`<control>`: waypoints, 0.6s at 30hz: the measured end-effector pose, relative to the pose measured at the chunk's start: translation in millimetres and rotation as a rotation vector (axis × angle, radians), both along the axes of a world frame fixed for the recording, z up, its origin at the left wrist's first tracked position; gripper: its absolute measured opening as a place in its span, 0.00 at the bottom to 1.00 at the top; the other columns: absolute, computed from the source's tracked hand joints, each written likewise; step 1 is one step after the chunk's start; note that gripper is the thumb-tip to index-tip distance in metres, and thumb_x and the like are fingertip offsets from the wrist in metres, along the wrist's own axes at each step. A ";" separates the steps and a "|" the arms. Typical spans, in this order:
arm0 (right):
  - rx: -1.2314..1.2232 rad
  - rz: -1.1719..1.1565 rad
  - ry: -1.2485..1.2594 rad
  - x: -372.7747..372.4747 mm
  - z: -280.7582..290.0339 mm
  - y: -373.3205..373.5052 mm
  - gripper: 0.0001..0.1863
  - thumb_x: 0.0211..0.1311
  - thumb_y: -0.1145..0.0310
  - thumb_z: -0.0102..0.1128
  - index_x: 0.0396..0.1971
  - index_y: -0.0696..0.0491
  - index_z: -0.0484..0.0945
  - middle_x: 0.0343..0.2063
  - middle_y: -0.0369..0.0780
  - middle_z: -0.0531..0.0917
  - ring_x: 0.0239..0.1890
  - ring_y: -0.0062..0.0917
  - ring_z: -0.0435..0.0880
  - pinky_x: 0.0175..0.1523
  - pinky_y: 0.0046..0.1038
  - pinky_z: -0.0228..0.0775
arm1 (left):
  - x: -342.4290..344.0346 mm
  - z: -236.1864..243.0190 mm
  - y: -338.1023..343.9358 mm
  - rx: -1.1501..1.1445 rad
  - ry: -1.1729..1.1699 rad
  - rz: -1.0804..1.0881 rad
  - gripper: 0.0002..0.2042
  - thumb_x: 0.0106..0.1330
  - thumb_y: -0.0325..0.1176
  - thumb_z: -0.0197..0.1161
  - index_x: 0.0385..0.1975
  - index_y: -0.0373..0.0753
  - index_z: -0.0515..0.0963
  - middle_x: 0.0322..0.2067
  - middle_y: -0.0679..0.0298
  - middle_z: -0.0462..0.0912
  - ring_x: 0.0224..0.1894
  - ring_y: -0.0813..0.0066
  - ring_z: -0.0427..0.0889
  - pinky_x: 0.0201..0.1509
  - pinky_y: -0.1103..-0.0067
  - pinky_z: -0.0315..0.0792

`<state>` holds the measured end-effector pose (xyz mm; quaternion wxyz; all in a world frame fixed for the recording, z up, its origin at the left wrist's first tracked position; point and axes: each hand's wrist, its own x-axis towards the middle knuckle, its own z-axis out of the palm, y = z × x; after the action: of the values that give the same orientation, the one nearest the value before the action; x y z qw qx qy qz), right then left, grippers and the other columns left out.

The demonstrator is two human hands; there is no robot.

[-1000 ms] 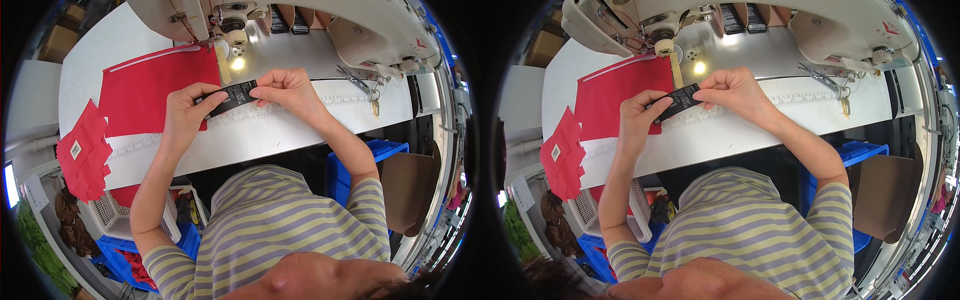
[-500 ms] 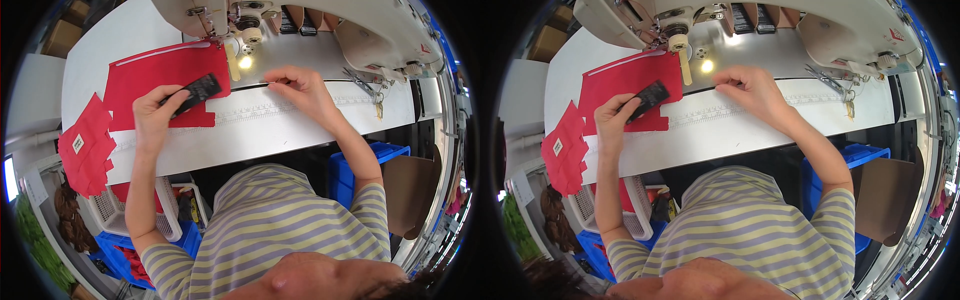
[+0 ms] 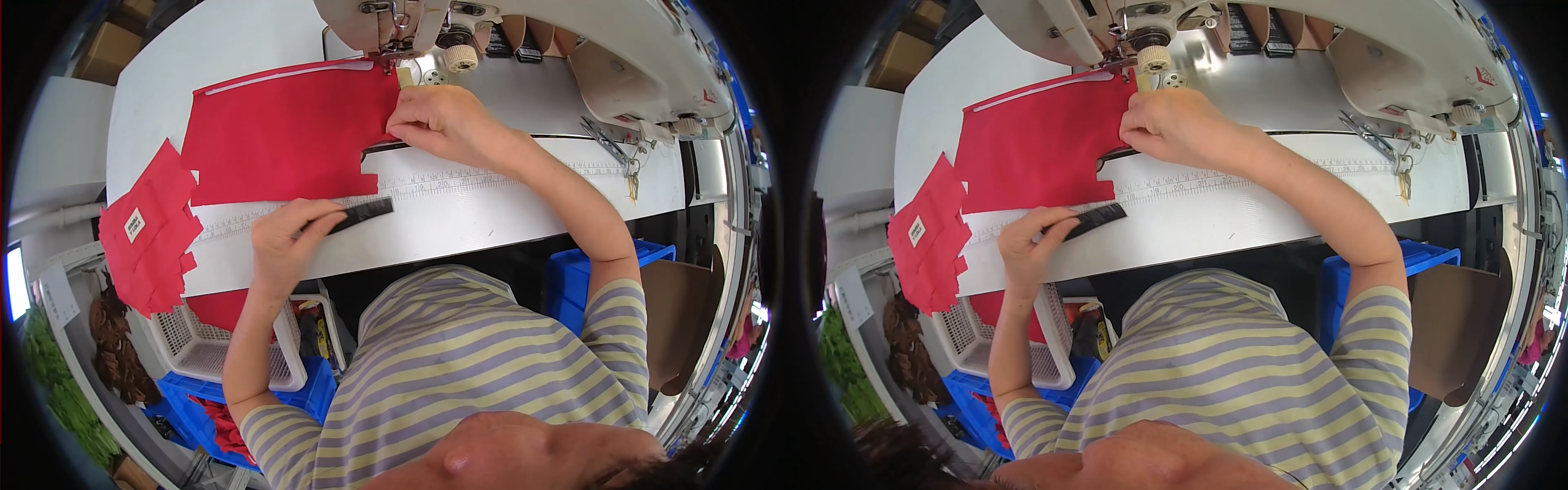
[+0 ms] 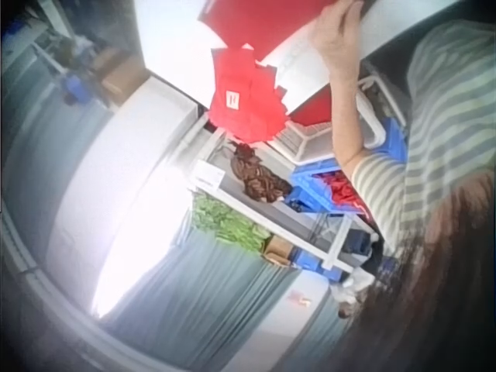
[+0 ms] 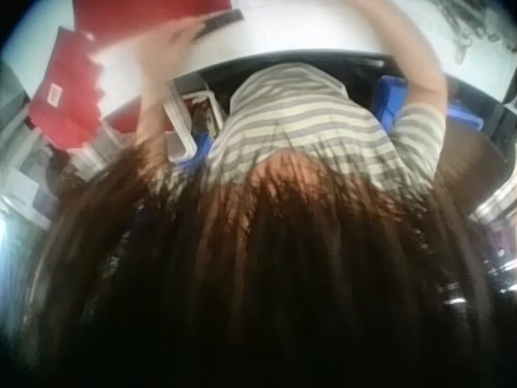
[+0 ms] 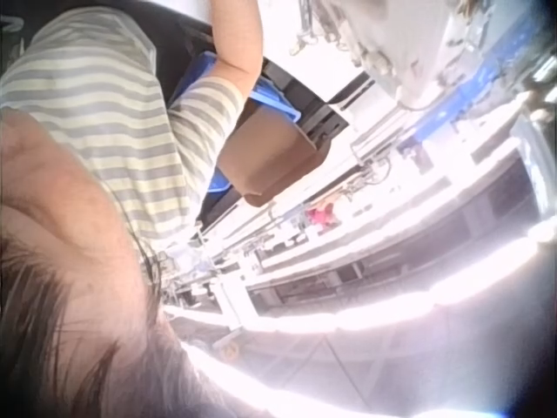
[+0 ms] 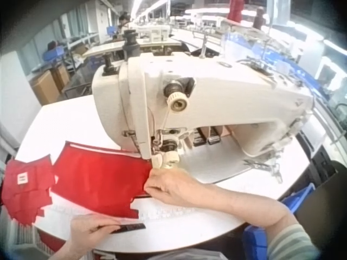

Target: Sewing together pieces of red leather using an industrial sewing machine to form parts of a bag.

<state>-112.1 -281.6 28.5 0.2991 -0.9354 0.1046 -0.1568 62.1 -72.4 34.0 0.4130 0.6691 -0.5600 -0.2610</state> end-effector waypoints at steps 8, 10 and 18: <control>0.211 -0.200 -0.197 5.5 12.0 6.9 0.07 0.62 0.70 0.59 0.35 0.58 0.79 0.19 0.39 0.76 0.20 0.18 0.72 0.27 0.20 0.65 | -35.0 -3.8 -27.7 -0.203 -0.105 -0.137 0.04 0.53 0.26 0.68 0.28 0.35 0.82 0.22 0.61 0.81 0.26 0.68 0.78 0.30 0.77 0.70; 0.065 -0.231 -0.277 5.5 11.9 5.3 0.07 0.63 0.69 0.59 0.35 0.58 0.79 0.17 0.38 0.75 0.18 0.19 0.70 0.26 0.20 0.65 | -28.1 -0.3 -46.3 -0.151 -0.083 -0.092 0.05 0.54 0.25 0.67 0.29 0.34 0.81 0.21 0.61 0.79 0.26 0.71 0.78 0.31 0.78 0.70; -0.459 -0.084 -0.311 -19.9 -8.7 15.1 0.17 0.51 0.64 0.68 0.42 0.50 0.81 0.23 0.36 0.75 0.23 0.27 0.75 0.28 0.27 0.68 | 44.2 -2.3 -125.0 0.274 0.291 -0.068 0.10 0.60 0.31 0.64 0.38 0.32 0.82 0.30 0.69 0.82 0.32 0.86 0.74 0.37 0.87 0.67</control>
<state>-132.0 -266.5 19.8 0.0851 -0.9382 0.0578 -0.3303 106.3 -197.5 31.8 0.3854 0.6551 -0.4760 -0.4424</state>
